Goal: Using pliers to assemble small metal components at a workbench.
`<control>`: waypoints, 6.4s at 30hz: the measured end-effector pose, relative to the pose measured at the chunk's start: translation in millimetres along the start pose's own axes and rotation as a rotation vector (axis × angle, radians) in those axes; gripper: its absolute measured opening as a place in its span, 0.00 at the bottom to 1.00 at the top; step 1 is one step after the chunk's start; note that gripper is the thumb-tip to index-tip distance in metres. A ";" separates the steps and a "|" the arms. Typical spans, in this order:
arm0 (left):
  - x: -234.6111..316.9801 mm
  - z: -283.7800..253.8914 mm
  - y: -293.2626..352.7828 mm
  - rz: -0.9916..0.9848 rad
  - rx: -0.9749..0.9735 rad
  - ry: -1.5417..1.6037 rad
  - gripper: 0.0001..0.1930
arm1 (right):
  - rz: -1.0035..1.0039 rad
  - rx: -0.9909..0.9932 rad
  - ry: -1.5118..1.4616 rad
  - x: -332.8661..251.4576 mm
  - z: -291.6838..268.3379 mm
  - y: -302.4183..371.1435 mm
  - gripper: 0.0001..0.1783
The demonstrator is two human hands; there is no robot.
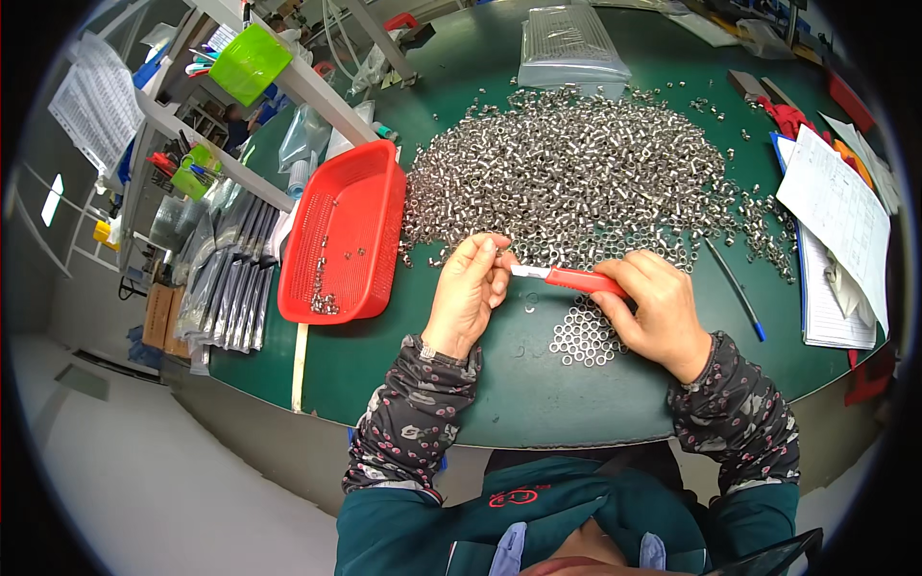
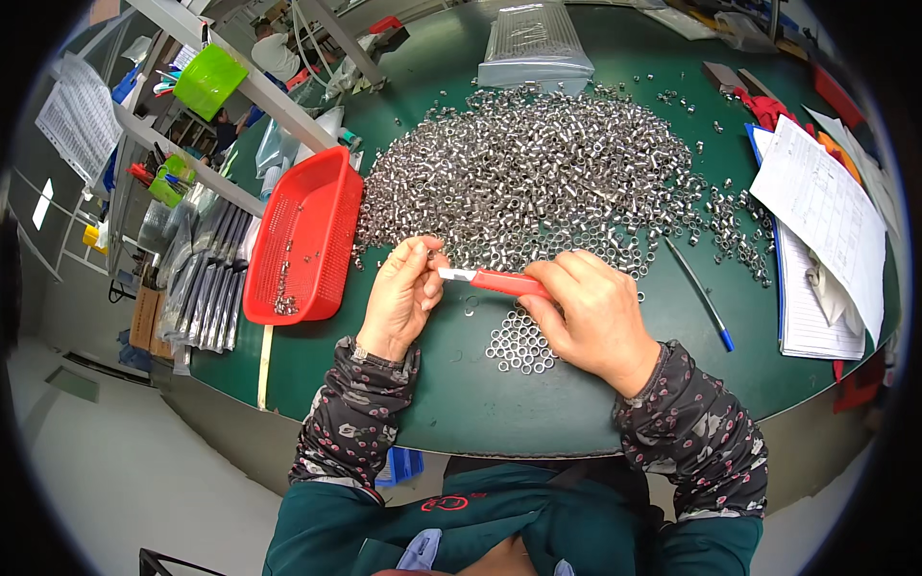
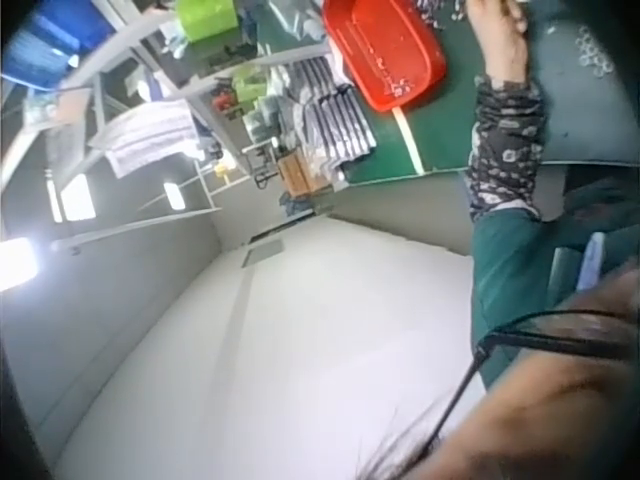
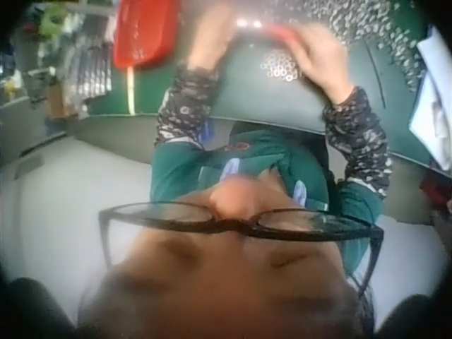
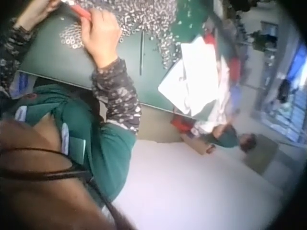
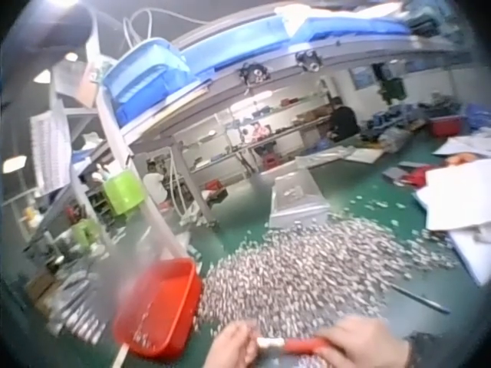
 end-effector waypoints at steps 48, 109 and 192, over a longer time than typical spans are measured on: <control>-3.9 13.1 6.7 -0.061 0.094 -0.175 0.14 | -0.056 0.037 0.142 1.2 2.1 -1.6 0.12; -12.2 27.8 2.5 0.466 0.101 -1.503 0.08 | 0.000 0.182 -0.090 6.4 -8.4 -6.8 0.13; -4.8 5.3 1.1 -0.030 0.000 -0.159 0.09 | 0.047 0.006 0.108 0.3 3.6 1.0 0.09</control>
Point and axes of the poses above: each hand's wrist, its own y-axis away from the middle knuckle, its own z-axis out of the palm, x = y × z, the point moved 1 cm from there along -y, towards the middle knuckle, and after that the axes turned 1 degree about -z, right-handed, at the moved point
